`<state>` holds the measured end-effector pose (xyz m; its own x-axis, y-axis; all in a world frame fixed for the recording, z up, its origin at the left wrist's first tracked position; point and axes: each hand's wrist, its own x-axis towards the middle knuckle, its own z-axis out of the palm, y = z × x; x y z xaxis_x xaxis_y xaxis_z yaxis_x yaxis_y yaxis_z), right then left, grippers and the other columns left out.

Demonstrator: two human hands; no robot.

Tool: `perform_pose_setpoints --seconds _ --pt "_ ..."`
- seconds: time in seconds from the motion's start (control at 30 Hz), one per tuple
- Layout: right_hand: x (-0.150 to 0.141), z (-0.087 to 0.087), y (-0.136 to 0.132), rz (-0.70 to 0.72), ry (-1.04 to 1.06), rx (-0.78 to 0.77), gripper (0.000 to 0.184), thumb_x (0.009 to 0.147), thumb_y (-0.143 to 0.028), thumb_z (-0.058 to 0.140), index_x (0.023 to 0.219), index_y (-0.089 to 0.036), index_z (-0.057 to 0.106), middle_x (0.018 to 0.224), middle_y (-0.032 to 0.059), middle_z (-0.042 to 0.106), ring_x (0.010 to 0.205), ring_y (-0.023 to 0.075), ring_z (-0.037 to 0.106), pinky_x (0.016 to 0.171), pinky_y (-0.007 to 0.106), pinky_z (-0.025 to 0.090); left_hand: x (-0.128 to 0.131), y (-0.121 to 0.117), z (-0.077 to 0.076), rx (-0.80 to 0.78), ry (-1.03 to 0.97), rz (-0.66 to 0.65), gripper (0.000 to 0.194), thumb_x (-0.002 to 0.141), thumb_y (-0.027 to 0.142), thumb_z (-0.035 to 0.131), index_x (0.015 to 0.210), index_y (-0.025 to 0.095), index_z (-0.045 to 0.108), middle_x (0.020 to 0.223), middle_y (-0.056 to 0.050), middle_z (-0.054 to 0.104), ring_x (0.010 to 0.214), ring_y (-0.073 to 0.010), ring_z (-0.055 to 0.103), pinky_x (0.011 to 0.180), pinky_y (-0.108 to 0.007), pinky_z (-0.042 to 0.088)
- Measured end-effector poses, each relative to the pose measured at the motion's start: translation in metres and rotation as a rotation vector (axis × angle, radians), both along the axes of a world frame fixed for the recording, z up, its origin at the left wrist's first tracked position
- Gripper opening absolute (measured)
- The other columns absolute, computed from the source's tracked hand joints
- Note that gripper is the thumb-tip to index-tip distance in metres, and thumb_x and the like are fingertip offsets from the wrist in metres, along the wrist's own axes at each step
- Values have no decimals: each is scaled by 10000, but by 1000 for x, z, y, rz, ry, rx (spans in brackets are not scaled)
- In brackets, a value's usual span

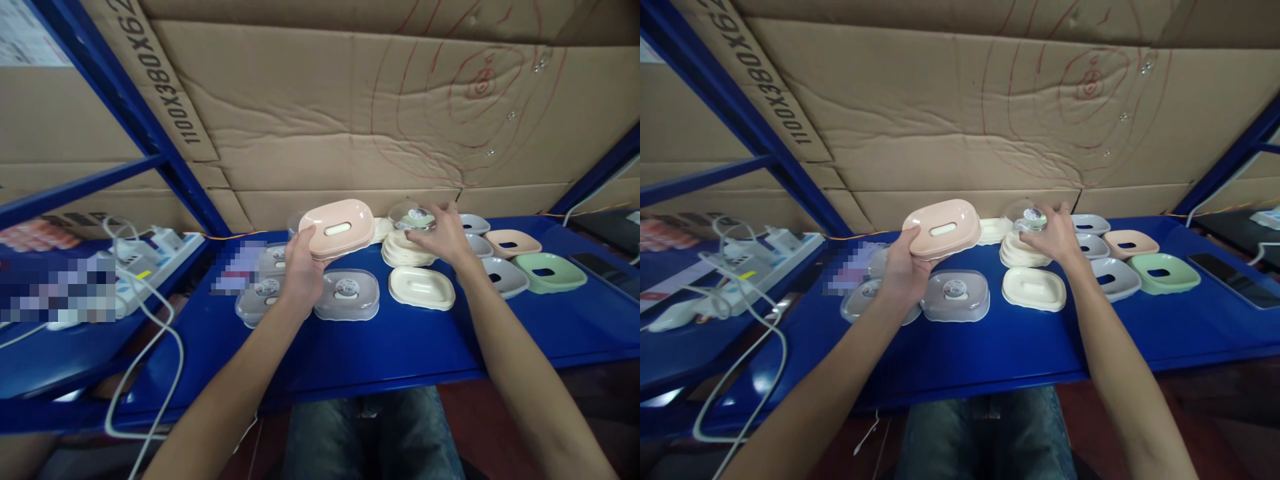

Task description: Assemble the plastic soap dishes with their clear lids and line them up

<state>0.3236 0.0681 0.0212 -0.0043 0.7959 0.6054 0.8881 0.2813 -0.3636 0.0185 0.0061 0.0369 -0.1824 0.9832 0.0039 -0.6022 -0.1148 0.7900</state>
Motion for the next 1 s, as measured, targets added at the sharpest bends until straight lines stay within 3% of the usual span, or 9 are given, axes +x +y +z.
perform_pose_setpoints --seconds 0.23,0.43,0.57,0.67,0.73,1.0 --pt "2 -10 4 16 -5 -2 833 756 -587 849 1416 -94 722 1184 208 635 1237 431 624 1098 597 542 3 0 -3 -19 -1 -3 328 894 290 754 1193 156 748 1204 -165 818 1237 -382 757 997 -564 675" --pt "-7 5 -8 13 91 155 759 806 -586 841 1419 -149 743 1115 170 661 1163 401 640 1095 633 542 5 -2 -1 -52 12 -15 328 967 240 692 1281 157 734 1223 -143 827 1242 -343 764 1046 -528 659" --pt "-28 20 -27 291 265 242 708 878 -575 819 1507 -279 688 1289 136 659 1205 355 671 1094 598 572 5 -2 -2 -54 43 -84 358 990 266 710 1333 164 726 1259 -157 822 1263 -347 757 1043 -529 656" --pt "-48 25 -42 558 324 198 683 901 -538 834 1540 -373 661 1363 100 648 1310 348 639 1151 590 539 5 -2 -4 -56 80 -139 383 1013 388 730 1324 164 740 1290 -168 815 1266 -348 755 1033 -508 654" --pt "-61 24 -49 665 318 142 708 886 -513 865 1551 -396 655 1344 90 639 1309 337 627 1175 591 512 5 -1 -5 -59 97 -185 417 1024 463 716 1304 155 756 1297 -171 813 1258 -343 758 1031 -481 647" --pt "-84 15 -56 801 227 86 806 833 -453 922 1581 -416 625 1333 92 592 1306 327 587 1145 574 520 8 -2 -1 -88 51 -327 550 1106 574 478 1289 155 784 1258 -134 831 1235 -325 761 1017 -422 614"
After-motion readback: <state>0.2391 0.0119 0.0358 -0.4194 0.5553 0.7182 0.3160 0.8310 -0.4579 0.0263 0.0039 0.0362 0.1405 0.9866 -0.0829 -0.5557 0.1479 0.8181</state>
